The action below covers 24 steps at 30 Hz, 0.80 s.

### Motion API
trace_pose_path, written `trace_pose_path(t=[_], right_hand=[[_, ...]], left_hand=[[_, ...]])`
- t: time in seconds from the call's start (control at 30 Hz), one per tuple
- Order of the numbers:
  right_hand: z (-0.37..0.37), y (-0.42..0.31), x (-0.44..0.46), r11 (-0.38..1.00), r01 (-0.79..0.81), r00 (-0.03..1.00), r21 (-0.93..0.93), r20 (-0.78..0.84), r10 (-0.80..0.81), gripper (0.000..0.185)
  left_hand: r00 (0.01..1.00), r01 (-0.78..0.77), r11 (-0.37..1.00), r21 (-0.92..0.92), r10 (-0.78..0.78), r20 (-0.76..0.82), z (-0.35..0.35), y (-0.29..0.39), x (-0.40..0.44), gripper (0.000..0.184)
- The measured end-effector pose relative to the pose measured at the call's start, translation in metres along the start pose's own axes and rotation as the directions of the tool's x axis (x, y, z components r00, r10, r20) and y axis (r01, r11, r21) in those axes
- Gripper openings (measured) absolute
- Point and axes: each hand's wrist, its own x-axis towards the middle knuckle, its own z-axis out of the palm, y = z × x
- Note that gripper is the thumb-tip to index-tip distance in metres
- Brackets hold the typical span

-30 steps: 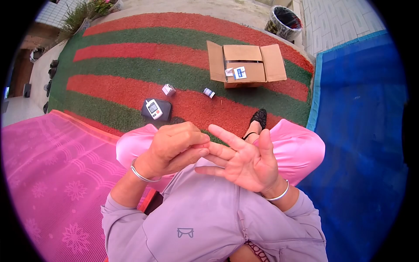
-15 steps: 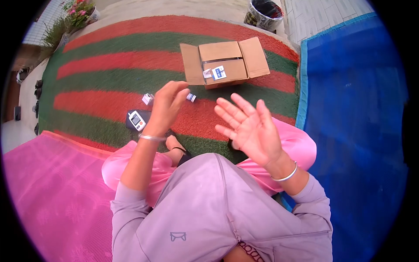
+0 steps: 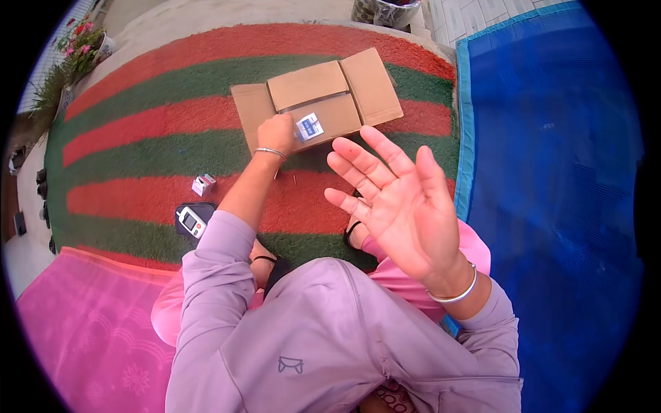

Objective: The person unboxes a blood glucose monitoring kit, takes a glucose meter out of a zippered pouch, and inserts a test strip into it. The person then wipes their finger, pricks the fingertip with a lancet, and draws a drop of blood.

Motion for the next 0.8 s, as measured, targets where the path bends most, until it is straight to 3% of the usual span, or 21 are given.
trace_pose_path(t=[0.17,0.23,0.3,0.37,0.4,0.5,0.6,0.67,0.8], right_hand=[[0.0,-0.002,0.001,1.0,0.007,1.0,-0.007,-0.014,-0.007,0.058],[-0.001,0.0,0.0,1.0,0.018,0.999,-0.014,-0.033,-0.019,0.058],[-0.003,0.002,0.001,0.998,0.023,0.998,-0.057,-0.059,-0.027,0.063],[0.0,0.005,0.001,0.997,0.031,0.999,-0.075,-0.021,-0.033,0.068],[0.003,0.007,0.001,0.998,0.034,0.999,-0.058,-0.009,-0.035,0.064],[0.011,0.013,-0.001,0.998,0.031,0.999,-0.058,0.032,-0.029,0.063],[0.017,0.017,-0.002,0.997,0.048,0.997,-0.067,0.057,-0.044,0.067],[0.02,0.019,-0.004,1.0,0.013,0.995,-0.028,0.104,-0.01,0.069],[0.017,0.021,-0.004,1.0,-0.002,0.991,0.017,0.134,0.0,0.07]], left_hand=[[1.0,0.023,0.999,-0.031,-0.023,0.003,-0.02,-0.002,-0.004,0.016],[0.988,-0.021,0.986,-0.167,-0.005,-0.157,-0.069,0.013,-0.023,0.013],[0.9,-0.261,0.924,-0.278,0.128,-0.417,-0.109,0.023,-0.043,0.011],[0.924,-0.218,0.732,-0.645,-0.057,-0.377,-0.161,0.056,-0.078,0.006],[0.921,-0.223,0.737,-0.639,-0.056,-0.387,-0.176,0.068,-0.093,0.006],[0.758,-0.519,0.743,-0.422,0.173,-0.628,-0.196,0.09,-0.122,0.01],[0.757,-0.529,0.764,-0.37,0.227,-0.613,-0.19,0.096,-0.13,0.011],[0.654,-0.584,0.785,-0.208,0.302,-0.694,-0.179,0.095,-0.128,0.019],[0.621,-0.568,0.806,-0.163,0.29,-0.729,-0.166,0.093,-0.132,0.022]])
